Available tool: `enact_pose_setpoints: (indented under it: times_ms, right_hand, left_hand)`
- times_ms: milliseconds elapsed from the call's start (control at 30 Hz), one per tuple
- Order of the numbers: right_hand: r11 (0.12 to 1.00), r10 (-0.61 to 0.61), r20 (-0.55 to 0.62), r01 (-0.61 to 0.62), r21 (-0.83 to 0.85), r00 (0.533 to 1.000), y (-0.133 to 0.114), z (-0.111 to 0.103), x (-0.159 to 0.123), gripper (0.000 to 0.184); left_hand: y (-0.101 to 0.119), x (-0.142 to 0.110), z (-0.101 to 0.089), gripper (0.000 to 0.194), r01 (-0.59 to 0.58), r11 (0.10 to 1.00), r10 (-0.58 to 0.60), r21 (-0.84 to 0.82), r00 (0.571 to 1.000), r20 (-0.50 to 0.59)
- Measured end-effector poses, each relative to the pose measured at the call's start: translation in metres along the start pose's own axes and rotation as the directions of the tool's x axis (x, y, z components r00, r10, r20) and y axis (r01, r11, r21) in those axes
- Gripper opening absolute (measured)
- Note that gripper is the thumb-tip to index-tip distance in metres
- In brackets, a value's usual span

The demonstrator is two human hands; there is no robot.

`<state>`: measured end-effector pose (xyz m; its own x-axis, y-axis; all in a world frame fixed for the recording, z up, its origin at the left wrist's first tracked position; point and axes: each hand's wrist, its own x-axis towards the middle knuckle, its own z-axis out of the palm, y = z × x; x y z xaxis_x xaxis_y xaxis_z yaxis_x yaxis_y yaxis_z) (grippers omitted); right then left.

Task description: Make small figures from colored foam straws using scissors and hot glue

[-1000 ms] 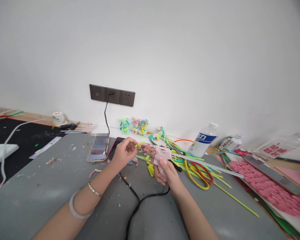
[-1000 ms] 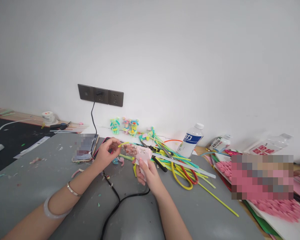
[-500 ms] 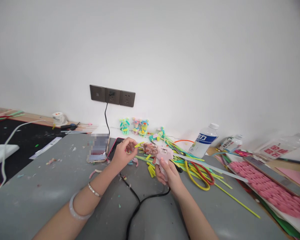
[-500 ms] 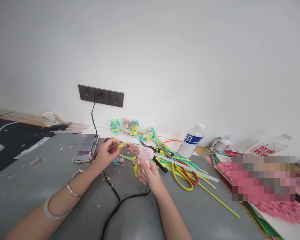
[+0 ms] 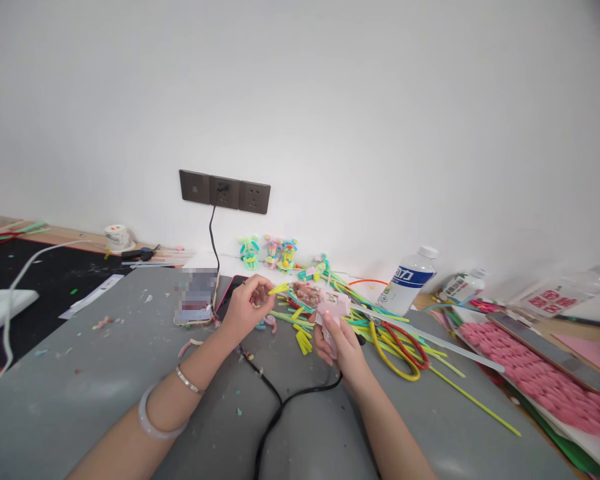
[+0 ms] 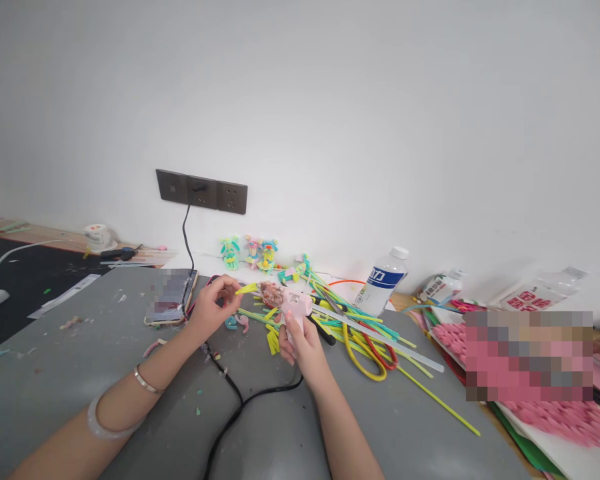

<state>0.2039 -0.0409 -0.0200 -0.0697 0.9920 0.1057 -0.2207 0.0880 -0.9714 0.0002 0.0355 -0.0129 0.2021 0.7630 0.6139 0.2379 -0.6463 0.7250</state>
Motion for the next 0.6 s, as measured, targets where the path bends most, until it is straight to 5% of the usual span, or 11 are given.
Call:
enact_pose_setpoints:
  times_ms: [600]
  right_hand:
    - [1.0,0.017,0.137,-0.014,-0.022,0.99,0.0014,-0.0017,-0.0017,0.048]
  left_hand:
    - [0.004,0.002,0.0003,0.007,0.005,1.0,-0.005,0.007,1.0,-0.005]
